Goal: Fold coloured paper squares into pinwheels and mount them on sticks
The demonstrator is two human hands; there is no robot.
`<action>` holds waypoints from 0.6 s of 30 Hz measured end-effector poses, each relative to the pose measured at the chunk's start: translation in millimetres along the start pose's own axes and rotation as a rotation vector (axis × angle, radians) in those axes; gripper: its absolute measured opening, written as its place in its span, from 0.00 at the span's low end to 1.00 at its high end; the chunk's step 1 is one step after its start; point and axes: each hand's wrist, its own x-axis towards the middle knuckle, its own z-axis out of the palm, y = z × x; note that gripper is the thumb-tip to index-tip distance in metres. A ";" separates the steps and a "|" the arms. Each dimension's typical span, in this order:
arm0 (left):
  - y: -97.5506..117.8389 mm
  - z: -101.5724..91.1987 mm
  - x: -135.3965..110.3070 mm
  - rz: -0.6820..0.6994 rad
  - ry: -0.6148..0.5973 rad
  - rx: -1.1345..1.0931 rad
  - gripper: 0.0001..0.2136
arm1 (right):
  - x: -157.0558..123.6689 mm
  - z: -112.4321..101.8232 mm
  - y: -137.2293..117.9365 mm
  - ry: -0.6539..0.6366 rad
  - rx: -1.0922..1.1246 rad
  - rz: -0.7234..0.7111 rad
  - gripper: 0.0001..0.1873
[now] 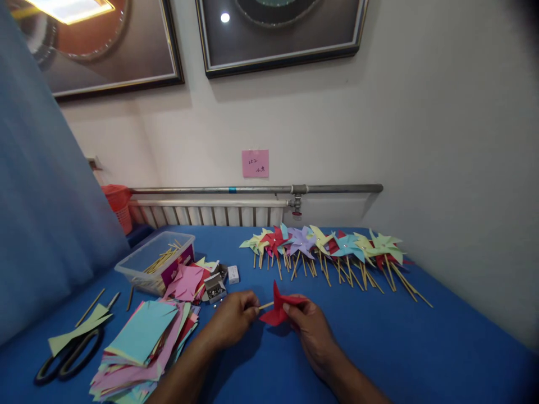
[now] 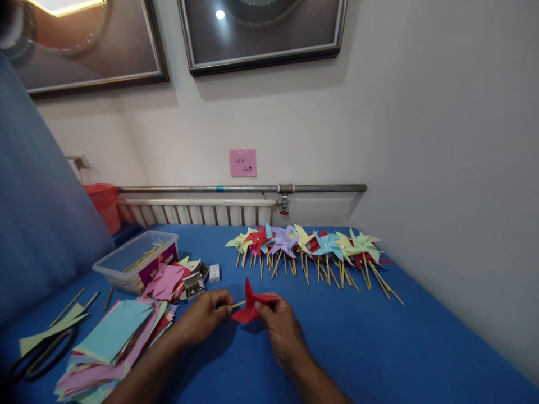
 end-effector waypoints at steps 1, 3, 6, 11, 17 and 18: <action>1.3 0.6 -0.2 0.011 0.017 0.006 0.05 | 0.0 0.0 0.5 0.001 -0.003 -0.005 0.18; 3.7 1.1 -0.9 0.007 0.043 0.034 0.06 | -0.3 0.6 0.0 0.005 0.003 -0.018 0.19; 7.5 1.9 -3.2 -0.007 0.100 0.140 0.05 | -1.1 3.0 -3.6 0.015 0.041 -0.021 0.20; 12.5 5.0 -7.4 0.000 0.207 0.294 0.05 | -2.1 4.8 -10.0 0.041 0.121 0.047 0.23; 11.1 3.2 -7.6 -0.032 0.277 0.343 0.06 | 0.0 -0.3 -8.2 0.068 0.134 0.066 0.23; 11.2 2.6 -7.7 -0.037 0.276 0.348 0.06 | 0.2 -1.1 -7.6 0.066 0.133 0.069 0.23</action>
